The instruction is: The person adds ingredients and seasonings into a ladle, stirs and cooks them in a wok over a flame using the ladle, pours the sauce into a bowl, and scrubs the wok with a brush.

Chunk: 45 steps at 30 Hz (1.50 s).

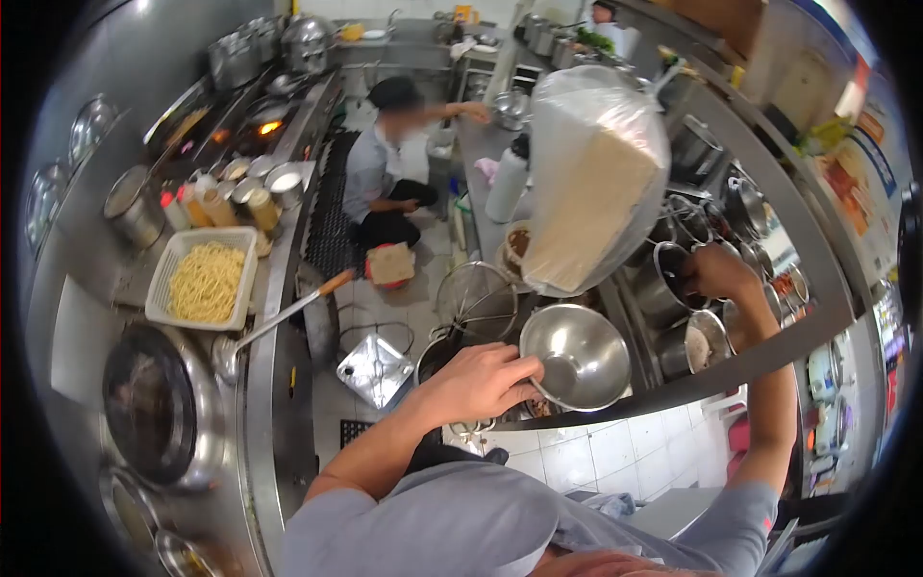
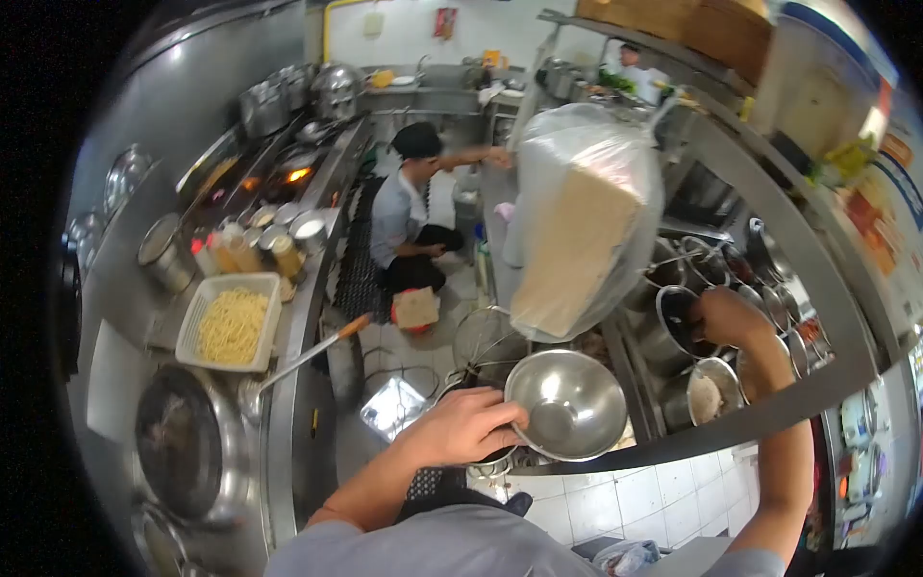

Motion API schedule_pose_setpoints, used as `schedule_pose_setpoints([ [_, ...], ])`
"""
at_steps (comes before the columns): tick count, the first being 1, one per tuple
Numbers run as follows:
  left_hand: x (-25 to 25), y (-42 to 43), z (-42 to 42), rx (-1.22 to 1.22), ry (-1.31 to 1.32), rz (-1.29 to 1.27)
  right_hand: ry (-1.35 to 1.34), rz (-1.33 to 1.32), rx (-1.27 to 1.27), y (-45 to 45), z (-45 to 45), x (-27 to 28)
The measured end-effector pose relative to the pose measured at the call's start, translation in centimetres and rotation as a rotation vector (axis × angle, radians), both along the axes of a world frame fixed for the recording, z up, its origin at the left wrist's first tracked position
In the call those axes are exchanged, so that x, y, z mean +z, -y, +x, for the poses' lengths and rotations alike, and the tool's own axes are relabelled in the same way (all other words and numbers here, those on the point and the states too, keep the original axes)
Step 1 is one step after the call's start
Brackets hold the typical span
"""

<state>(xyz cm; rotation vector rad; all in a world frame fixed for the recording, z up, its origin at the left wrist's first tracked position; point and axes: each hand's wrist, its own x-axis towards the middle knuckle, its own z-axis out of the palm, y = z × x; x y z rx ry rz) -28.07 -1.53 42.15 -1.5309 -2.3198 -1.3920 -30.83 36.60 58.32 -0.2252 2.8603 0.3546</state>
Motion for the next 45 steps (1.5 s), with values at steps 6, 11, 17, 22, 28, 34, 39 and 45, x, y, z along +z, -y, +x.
schedule_pose_setpoints([
  [6, -0.5, 1.0, 0.0, 0.061, -0.004, 0.023, -0.037, -0.009, 0.049, -0.9, -1.1, 0.0],
  [11, 0.0, 0.5, 0.3, 0.118, -0.019, -0.004, -0.120, -0.133, -0.085, -2.0, -0.1, 2.0],
  [17, 1.7, -0.5, 0.0, 0.074, -0.025, -0.012, -0.098, -0.274, -0.186, -1.8, 1.3, 3.0],
  [22, 3.0, -1.8, -0.3, 0.064, -0.041, -0.015, -0.052, -0.362, -0.300, 0.9, 2.8, 4.8],
  [28, 3.7, -4.0, -0.6, 0.053, -0.091, 0.002, 0.092, -0.664, 0.161, 5.8, 3.5, 3.4],
  [34, 3.2, -4.8, -0.4, 0.029, -0.098, 0.043, 0.312, -0.760, -0.040, 7.0, 3.5, 2.8],
  [39, 3.0, -4.5, 0.1, 0.056, -0.128, 0.012, 0.203, -0.741, 0.067, 4.9, 3.2, 3.6],
  [45, 0.3, -3.1, 0.8, 0.031, -0.128, -0.017, -0.191, -0.230, -0.199, -6.3, 1.5, 4.3],
])
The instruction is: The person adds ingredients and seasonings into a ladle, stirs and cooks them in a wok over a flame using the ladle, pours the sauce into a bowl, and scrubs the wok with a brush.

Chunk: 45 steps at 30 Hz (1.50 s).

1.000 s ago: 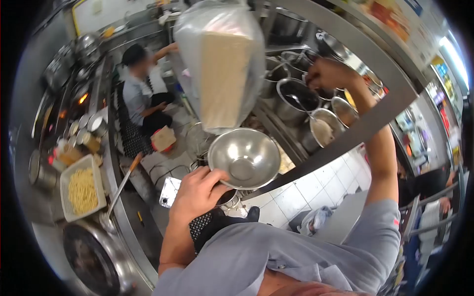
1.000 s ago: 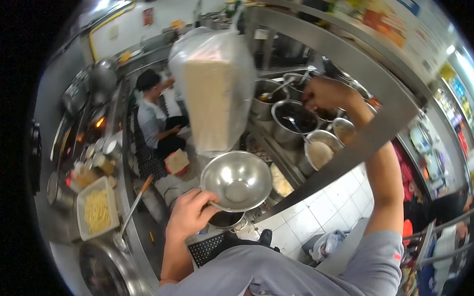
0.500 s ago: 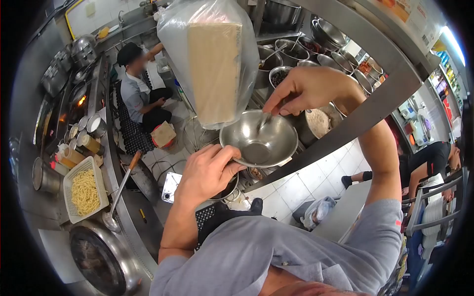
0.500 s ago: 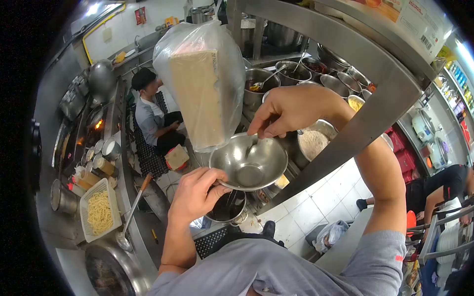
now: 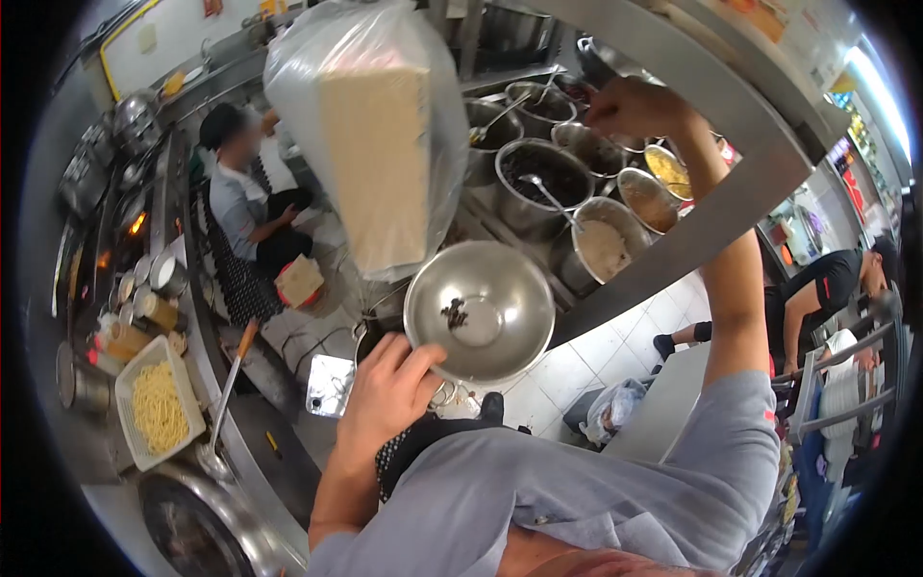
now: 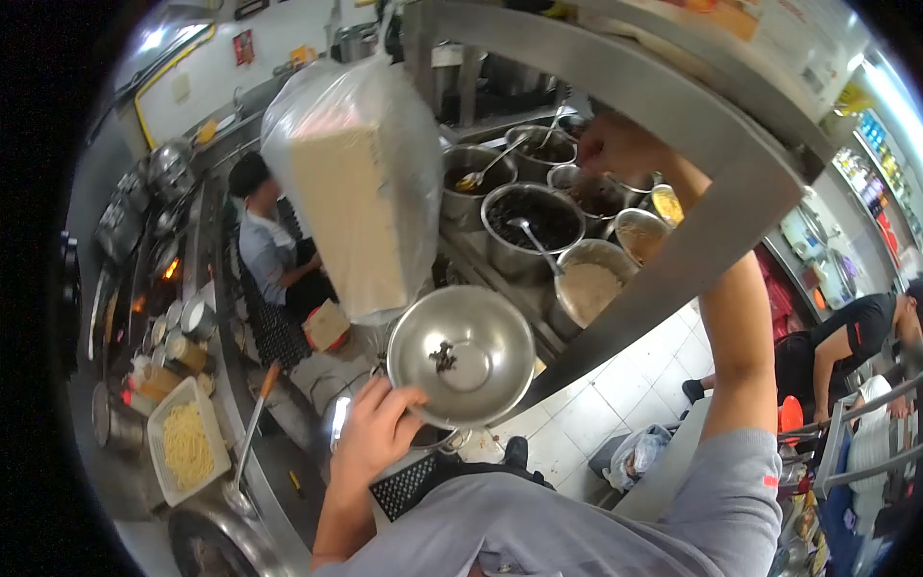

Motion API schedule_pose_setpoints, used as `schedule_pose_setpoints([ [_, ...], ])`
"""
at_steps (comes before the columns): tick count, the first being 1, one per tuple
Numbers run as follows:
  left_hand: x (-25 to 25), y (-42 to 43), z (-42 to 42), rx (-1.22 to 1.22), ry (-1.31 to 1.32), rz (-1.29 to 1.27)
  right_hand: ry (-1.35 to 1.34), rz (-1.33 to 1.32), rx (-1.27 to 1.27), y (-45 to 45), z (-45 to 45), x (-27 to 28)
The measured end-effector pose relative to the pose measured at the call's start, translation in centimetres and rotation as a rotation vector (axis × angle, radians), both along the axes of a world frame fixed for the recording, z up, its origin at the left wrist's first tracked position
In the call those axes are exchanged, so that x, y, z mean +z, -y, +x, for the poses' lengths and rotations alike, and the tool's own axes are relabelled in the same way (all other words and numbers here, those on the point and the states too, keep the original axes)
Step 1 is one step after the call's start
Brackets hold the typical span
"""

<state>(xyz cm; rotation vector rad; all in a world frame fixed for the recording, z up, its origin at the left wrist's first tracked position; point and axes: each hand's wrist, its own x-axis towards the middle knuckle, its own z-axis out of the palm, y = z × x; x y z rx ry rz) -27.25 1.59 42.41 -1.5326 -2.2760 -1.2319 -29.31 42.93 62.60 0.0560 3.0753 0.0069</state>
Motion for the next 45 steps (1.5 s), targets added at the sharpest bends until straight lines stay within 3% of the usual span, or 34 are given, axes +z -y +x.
schedule_pose_setpoints([
  [3, -0.9, 0.6, 0.4, -0.008, 0.055, 0.052, 0.191, 0.132, -0.239, -2.7, -0.9, -2.1],
  [9, -1.6, 1.0, 0.3, 0.022, 0.053, 0.095, 0.299, 0.352, -0.305, -0.2, -1.3, -4.6],
  [10, -1.9, 1.0, 0.3, 0.027, 0.059, 0.105, 0.285, 0.362, -0.280, -0.7, -1.6, -5.3],
  [12, -2.2, 1.1, 0.1, 0.063, 0.057, 0.106, 0.286, 0.635, -0.053, -3.9, -2.0, -7.6],
  [27, -1.6, 1.6, -0.2, 0.034, 0.002, 0.099, 0.247, 0.474, -0.151, -3.9, -1.6, -8.6],
  [37, -1.0, 1.5, -0.2, -0.005, 0.026, 0.088, 0.271, 0.682, -0.014, -4.2, -2.7, -8.9],
  [38, -1.1, 1.4, -0.3, 0.010, 0.013, 0.094, 0.102, 0.554, -0.098, -4.8, -2.1, -8.6],
  [39, -1.1, 1.4, -0.4, 0.025, 0.000, 0.101, 0.256, 0.409, -0.083, -5.1, -2.7, -7.0],
  [42, -0.2, 1.2, -0.3, 0.022, 0.039, 0.098, 0.176, 0.381, -0.072, -6.6, -2.4, -6.6],
  [44, 0.2, 1.0, -0.4, 0.009, 0.028, 0.072, 0.044, 0.001, -0.125, -4.7, -1.7, -5.0],
  [45, 0.2, 0.8, -0.5, 0.003, 0.023, 0.078, 0.046, 0.002, -0.131, -4.6, -1.6, -4.8],
])
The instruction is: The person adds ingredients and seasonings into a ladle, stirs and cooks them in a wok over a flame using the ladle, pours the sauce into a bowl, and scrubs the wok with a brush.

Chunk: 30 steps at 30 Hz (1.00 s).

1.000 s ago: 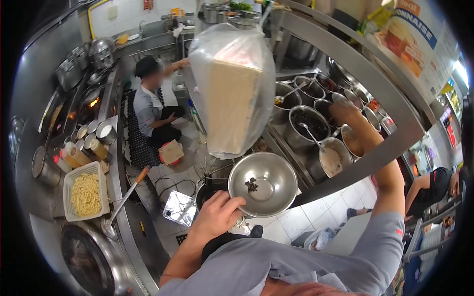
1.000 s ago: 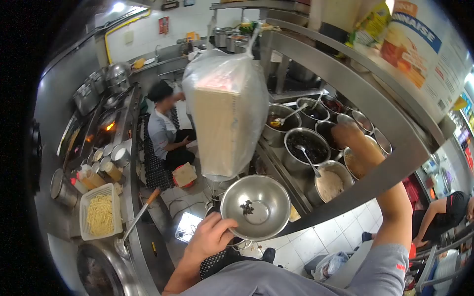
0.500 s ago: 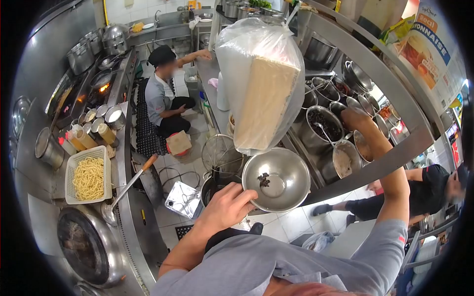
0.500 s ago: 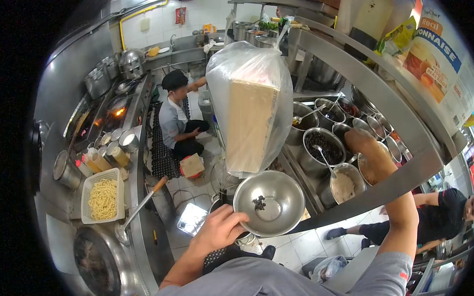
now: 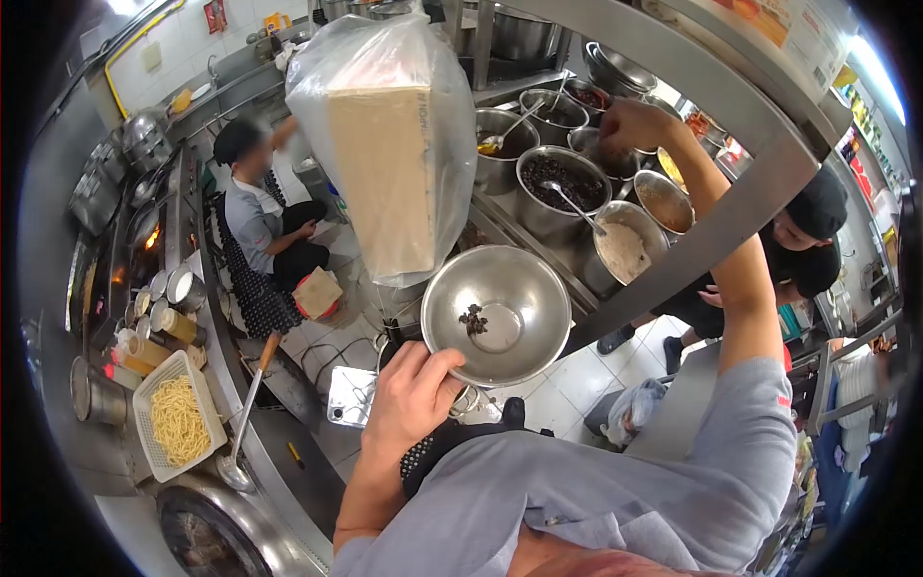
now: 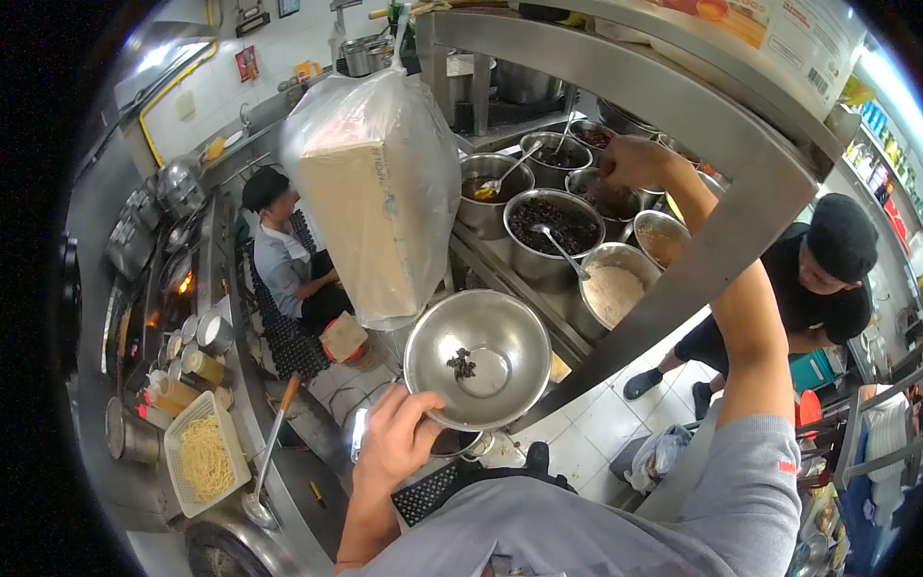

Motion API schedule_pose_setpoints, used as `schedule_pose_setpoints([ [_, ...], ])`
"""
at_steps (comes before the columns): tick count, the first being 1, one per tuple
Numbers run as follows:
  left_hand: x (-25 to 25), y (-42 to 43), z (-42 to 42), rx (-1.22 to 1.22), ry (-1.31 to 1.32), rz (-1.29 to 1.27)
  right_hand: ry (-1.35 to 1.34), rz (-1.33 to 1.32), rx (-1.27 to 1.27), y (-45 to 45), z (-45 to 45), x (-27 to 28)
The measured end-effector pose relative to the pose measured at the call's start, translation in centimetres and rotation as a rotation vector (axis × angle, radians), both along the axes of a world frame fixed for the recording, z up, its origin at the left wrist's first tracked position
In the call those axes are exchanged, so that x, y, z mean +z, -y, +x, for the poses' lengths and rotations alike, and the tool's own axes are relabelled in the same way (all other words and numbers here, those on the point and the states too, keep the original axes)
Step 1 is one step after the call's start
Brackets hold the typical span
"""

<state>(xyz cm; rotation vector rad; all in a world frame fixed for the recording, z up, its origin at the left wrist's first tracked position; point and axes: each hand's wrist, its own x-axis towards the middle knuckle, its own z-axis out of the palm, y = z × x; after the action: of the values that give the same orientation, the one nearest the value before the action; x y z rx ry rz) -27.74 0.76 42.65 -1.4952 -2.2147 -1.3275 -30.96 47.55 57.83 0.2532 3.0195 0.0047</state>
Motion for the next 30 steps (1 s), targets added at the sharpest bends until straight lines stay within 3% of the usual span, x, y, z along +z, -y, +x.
schedule_pose_setpoints([
  [3, 0.3, -0.7, -0.1, -0.011, -0.015, -0.011, -0.036, 0.009, -0.012, 0.1, 0.7, 0.3],
  [5, 0.4, -1.0, -0.2, -0.004, -0.013, -0.028, -0.208, -0.061, 0.045, 1.4, 1.3, 2.0],
  [7, 0.5, -1.2, -0.5, -0.023, -0.050, -0.004, -0.292, -0.524, 0.051, 4.6, 2.7, 4.4],
  [8, 0.7, -1.4, -0.6, -0.018, -0.059, 0.000, -0.276, -0.534, 0.055, 6.6, 3.5, 5.5],
  [10, 1.2, -1.7, -0.6, -0.010, -0.066, -0.003, -0.197, -0.805, 0.188, 10.4, 4.7, 6.8],
  [11, 1.4, -1.9, -0.7, -0.012, -0.085, 0.004, -0.191, -0.812, 0.184, 12.6, 4.7, 6.0],
  [13, 1.3, -2.6, -0.8, 0.016, -0.075, 0.023, 0.165, -0.604, 0.530, 16.1, 4.2, 4.3],
  [17, 1.3, -2.5, -0.6, 0.031, -0.086, 0.029, 0.095, -0.531, 0.585, 16.5, 3.5, 2.4],
  [19, 1.1, -2.3, -0.6, 0.013, -0.105, 0.066, 0.019, -0.786, 0.521, 16.2, 3.4, 2.6],
  [23, 0.9, -2.2, -0.6, -0.001, -0.094, 0.093, 0.176, -0.587, 0.669, 18.2, 3.4, 1.4],
  [27, 1.0, -2.2, -0.5, 0.008, -0.111, 0.114, 0.052, -0.568, 0.759, 19.0, 3.4, 1.9],
  [30, 1.0, -2.2, -0.6, -0.006, -0.116, 0.115, 0.144, -0.480, 0.779, 18.3, 3.3, 1.1],
])
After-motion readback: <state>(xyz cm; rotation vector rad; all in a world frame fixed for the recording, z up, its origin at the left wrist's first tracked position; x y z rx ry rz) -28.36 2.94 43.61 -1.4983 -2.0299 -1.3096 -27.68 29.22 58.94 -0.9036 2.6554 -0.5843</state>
